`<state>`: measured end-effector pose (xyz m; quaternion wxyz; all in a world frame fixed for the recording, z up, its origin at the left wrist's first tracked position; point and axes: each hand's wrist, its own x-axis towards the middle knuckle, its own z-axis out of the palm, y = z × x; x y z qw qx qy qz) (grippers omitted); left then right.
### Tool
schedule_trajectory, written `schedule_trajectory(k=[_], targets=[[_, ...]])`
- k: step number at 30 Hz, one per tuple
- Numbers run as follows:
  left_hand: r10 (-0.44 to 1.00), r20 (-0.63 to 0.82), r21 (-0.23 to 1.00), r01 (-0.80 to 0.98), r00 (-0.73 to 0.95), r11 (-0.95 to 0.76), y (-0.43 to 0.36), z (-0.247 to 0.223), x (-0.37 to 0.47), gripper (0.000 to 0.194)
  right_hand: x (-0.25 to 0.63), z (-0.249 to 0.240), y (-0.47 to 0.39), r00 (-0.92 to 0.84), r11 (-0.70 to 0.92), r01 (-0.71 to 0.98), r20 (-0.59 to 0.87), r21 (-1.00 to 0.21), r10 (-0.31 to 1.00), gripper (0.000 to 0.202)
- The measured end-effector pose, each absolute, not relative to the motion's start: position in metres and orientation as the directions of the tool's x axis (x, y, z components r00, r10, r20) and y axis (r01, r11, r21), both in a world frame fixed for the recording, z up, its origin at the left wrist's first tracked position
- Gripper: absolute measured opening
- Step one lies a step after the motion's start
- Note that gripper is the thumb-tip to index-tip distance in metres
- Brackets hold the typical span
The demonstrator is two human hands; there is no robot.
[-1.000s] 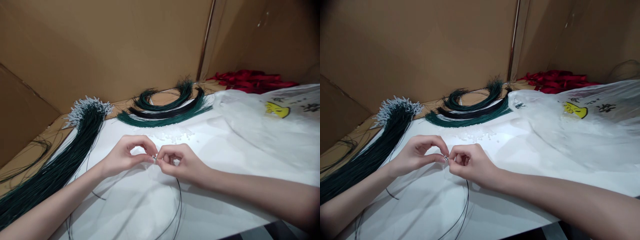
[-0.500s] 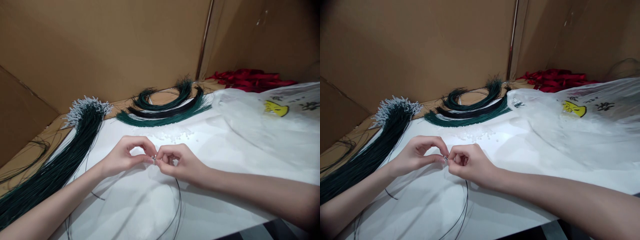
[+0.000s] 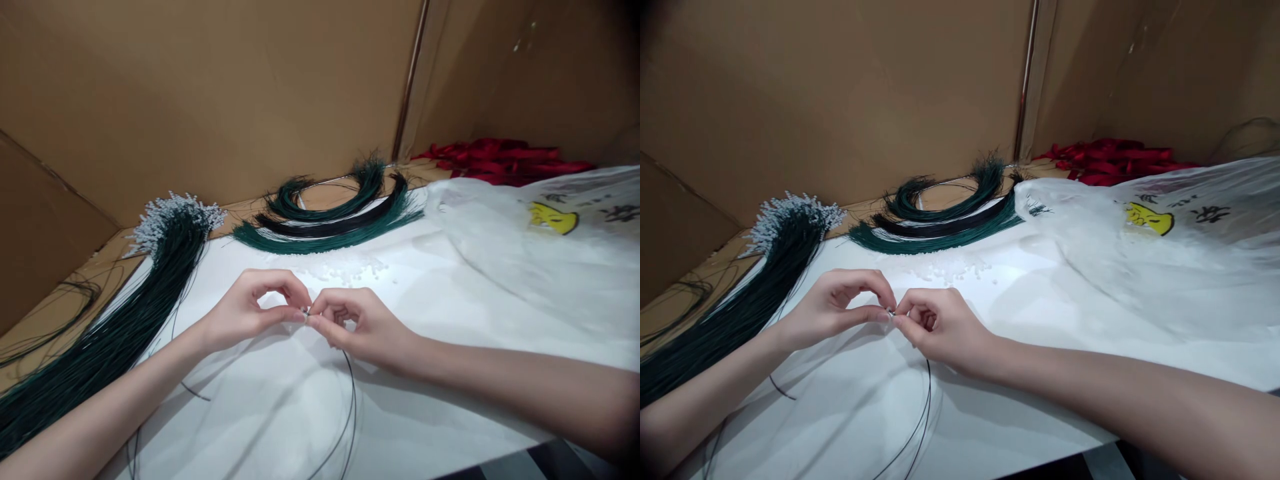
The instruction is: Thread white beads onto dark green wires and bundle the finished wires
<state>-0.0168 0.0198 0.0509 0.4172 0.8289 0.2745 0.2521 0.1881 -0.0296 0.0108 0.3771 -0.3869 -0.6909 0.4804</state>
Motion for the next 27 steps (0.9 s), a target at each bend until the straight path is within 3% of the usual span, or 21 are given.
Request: schedule_trajectory(k=[27], targets=[[0.658, 0.150, 0.835, 0.262, 0.738, -0.484, 0.0198, 0.0497, -0.0179, 0.008, 0.1870, 0.0120, -0.0281, -0.421, 0.181, 0.129, 0.112, -0.975, 0.900, 0.009]])
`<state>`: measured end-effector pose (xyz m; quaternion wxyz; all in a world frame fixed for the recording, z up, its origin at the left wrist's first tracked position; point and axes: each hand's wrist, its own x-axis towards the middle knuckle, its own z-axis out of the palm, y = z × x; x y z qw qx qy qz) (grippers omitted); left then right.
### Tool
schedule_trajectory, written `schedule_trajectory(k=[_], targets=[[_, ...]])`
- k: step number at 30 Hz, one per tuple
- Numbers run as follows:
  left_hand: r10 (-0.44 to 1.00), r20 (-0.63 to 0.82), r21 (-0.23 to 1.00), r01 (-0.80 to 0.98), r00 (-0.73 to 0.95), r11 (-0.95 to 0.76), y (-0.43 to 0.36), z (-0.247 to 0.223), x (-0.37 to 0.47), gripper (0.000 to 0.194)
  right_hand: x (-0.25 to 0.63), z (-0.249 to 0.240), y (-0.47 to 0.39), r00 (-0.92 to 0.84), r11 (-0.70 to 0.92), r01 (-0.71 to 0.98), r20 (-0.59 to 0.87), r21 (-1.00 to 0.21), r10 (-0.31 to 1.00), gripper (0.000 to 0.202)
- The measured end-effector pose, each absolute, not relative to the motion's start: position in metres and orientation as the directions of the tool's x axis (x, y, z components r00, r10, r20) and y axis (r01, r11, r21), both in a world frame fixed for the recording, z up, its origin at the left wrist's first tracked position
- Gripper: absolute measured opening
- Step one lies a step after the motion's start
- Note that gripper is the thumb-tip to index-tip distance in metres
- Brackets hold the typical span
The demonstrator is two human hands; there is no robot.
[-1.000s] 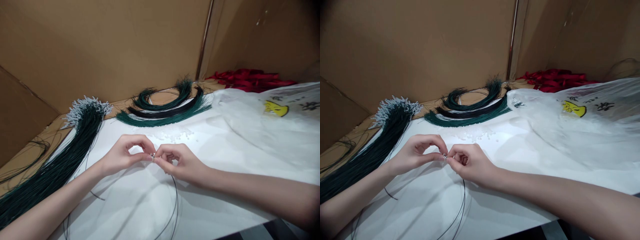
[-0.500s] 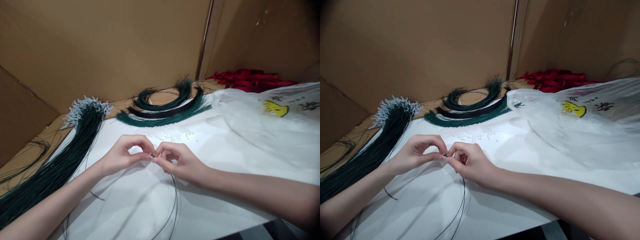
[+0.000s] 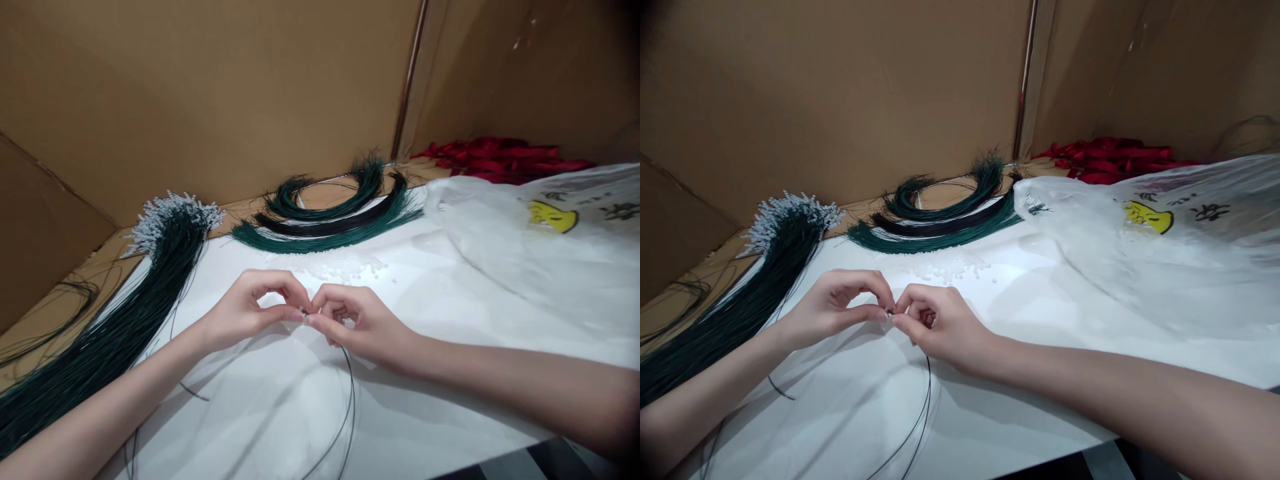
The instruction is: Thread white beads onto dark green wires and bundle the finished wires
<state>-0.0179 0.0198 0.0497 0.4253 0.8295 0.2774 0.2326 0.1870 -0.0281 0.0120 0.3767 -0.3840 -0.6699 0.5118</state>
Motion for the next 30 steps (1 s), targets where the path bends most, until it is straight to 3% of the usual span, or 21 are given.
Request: schedule_trajectory(k=[30], targets=[[0.659, 0.132, 0.830, 0.281, 0.741, -0.482, 0.0193, 0.0486, -0.0181, 0.012, 0.1881, 0.0144, -0.0282, -0.395, 0.185, 0.121, 0.124, -0.975, 0.910, 0.011]])
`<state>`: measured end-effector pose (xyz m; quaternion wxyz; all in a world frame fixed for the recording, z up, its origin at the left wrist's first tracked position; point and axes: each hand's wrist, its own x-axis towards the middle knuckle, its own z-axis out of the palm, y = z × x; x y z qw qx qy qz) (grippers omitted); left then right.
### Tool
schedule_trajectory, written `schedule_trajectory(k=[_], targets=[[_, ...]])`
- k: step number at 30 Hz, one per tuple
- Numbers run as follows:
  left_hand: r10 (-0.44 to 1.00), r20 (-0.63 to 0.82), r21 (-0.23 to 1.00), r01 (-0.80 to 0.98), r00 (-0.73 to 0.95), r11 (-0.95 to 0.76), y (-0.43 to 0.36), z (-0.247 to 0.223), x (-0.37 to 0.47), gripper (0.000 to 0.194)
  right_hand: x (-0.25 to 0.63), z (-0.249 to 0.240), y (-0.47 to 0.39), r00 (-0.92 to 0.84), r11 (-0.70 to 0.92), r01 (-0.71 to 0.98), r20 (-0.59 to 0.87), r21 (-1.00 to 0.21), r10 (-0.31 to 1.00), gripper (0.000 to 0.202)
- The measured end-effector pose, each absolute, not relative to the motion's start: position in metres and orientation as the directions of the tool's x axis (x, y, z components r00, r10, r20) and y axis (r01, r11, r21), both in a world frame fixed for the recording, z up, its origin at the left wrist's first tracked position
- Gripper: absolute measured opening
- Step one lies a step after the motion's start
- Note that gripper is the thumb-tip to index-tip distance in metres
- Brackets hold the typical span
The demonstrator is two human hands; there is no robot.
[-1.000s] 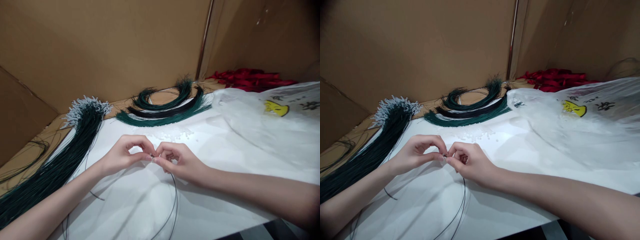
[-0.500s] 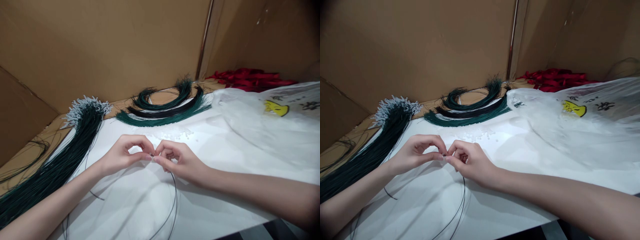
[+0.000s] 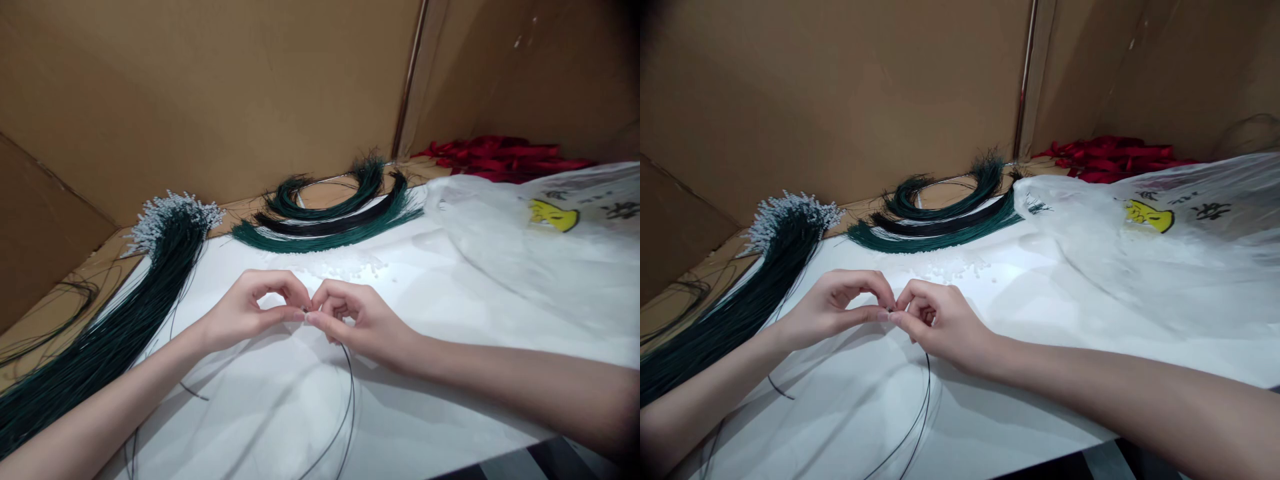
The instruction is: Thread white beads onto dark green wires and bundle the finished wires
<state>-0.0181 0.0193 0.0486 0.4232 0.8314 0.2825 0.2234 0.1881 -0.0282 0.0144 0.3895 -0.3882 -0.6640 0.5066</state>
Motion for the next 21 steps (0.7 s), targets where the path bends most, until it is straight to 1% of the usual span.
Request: schedule_trajectory(k=[21], targets=[[0.655, 0.089, 0.835, 0.302, 0.750, -0.460, 0.0211, 0.0478, -0.0205, 0.012, 0.1887, 0.0115, -0.0278, -0.404, 0.180, 0.124, 0.116, -0.976, 0.907, 0.012]])
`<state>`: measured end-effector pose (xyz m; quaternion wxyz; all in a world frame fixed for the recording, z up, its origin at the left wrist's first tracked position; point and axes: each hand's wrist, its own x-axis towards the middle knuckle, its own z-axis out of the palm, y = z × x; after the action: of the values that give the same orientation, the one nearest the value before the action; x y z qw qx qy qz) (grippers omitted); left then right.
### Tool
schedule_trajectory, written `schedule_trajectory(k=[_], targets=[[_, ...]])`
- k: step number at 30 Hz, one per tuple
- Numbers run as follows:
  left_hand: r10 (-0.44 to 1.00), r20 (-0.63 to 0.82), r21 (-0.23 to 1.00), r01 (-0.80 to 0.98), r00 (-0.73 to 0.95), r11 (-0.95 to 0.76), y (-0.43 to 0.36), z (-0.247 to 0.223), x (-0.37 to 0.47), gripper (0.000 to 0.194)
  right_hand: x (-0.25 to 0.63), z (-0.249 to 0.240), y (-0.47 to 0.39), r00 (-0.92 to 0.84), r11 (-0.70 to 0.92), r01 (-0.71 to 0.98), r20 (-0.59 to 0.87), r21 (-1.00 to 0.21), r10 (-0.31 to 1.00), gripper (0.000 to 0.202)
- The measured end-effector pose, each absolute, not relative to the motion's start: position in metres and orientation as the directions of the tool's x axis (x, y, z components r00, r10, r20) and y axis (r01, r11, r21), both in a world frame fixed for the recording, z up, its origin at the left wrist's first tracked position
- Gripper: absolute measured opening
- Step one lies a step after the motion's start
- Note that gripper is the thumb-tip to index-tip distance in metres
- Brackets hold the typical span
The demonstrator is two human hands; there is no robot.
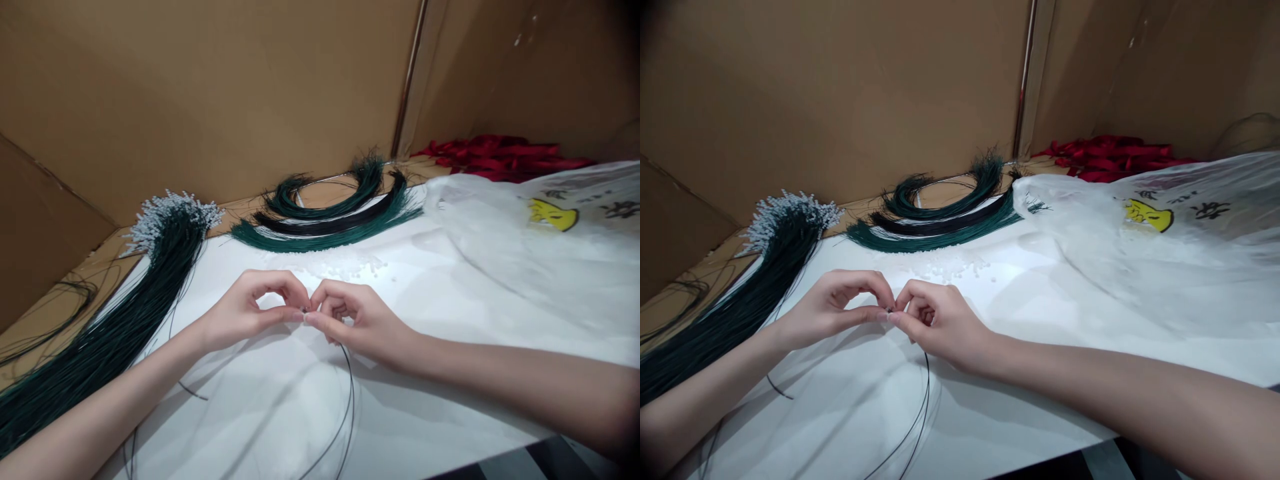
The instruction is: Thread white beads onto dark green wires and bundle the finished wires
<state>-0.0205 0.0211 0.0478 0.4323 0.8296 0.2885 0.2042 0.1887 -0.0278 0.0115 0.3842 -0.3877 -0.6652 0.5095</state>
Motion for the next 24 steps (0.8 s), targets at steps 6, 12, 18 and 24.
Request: schedule_trajectory(k=[6, 12, 18, 24], targets=[[0.663, 0.082, 0.837, 0.310, 0.744, -0.452, 0.0199, 0.0480, -0.0188, 0.012, 0.1878, 0.0097, -0.0275, -0.411, 0.176, 0.120, 0.113, -0.977, 0.905, 0.013], [0.661, 0.069, 0.843, 0.311, 0.747, -0.439, 0.0198, 0.0483, -0.0187, 0.012, 0.1884, 0.0099, -0.0269, -0.410, 0.160, 0.106, 0.104, -0.981, 0.906, 0.013], [0.667, 0.062, 0.848, 0.314, 0.742, -0.428, 0.0208, 0.0468, -0.0186, 0.013, 0.1889, 0.0092, -0.0264, -0.411, 0.164, 0.109, 0.106, -0.980, 0.905, 0.013], [0.667, 0.057, 0.849, 0.315, 0.743, -0.424, 0.0212, 0.0463, -0.0180, 0.013, 0.1883, 0.0093, -0.0266, -0.411, 0.175, 0.120, 0.111, -0.977, 0.905, 0.013]])
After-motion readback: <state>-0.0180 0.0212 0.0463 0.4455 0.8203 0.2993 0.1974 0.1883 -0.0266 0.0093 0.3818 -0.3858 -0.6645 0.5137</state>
